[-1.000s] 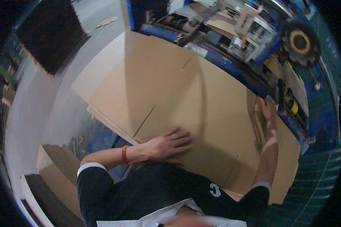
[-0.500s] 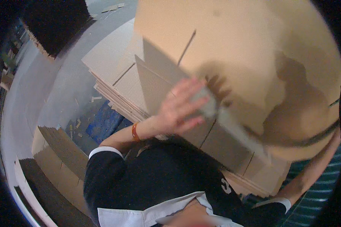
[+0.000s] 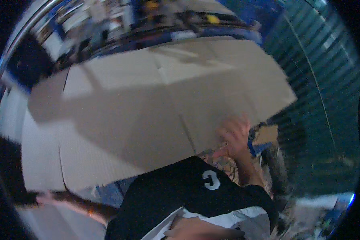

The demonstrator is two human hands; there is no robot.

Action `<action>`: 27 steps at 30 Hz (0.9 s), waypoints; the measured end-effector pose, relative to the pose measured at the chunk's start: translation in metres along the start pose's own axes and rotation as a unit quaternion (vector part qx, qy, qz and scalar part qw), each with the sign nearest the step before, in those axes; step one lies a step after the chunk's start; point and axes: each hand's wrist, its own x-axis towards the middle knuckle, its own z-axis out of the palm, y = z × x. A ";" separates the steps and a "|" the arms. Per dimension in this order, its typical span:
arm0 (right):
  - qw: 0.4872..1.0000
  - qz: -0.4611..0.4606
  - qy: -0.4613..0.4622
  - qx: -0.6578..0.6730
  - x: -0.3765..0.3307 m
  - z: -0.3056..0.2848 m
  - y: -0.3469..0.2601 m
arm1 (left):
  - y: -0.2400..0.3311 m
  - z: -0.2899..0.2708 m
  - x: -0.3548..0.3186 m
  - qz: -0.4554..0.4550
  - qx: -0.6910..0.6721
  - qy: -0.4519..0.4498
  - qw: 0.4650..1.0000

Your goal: The person repeatedly picks up flat cardboard sheets from a pile and places them onto a growing stack on a workbench. The hands lift each sheet and align it with the stack, repeating the motion throughout the clip.

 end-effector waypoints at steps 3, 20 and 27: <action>0.863 0.340 0.368 -0.062 -0.063 0.020 0.053 | -0.028 0.019 0.011 -0.227 -0.468 -0.008 0.854; 0.964 -0.072 -0.195 0.163 -0.012 0.003 0.004 | -0.019 0.037 -0.048 0.065 -0.364 -0.390 0.843; 0.934 -0.089 -0.292 0.185 0.004 0.029 0.012 | 0.060 0.035 -0.073 0.476 -0.149 -0.492 0.714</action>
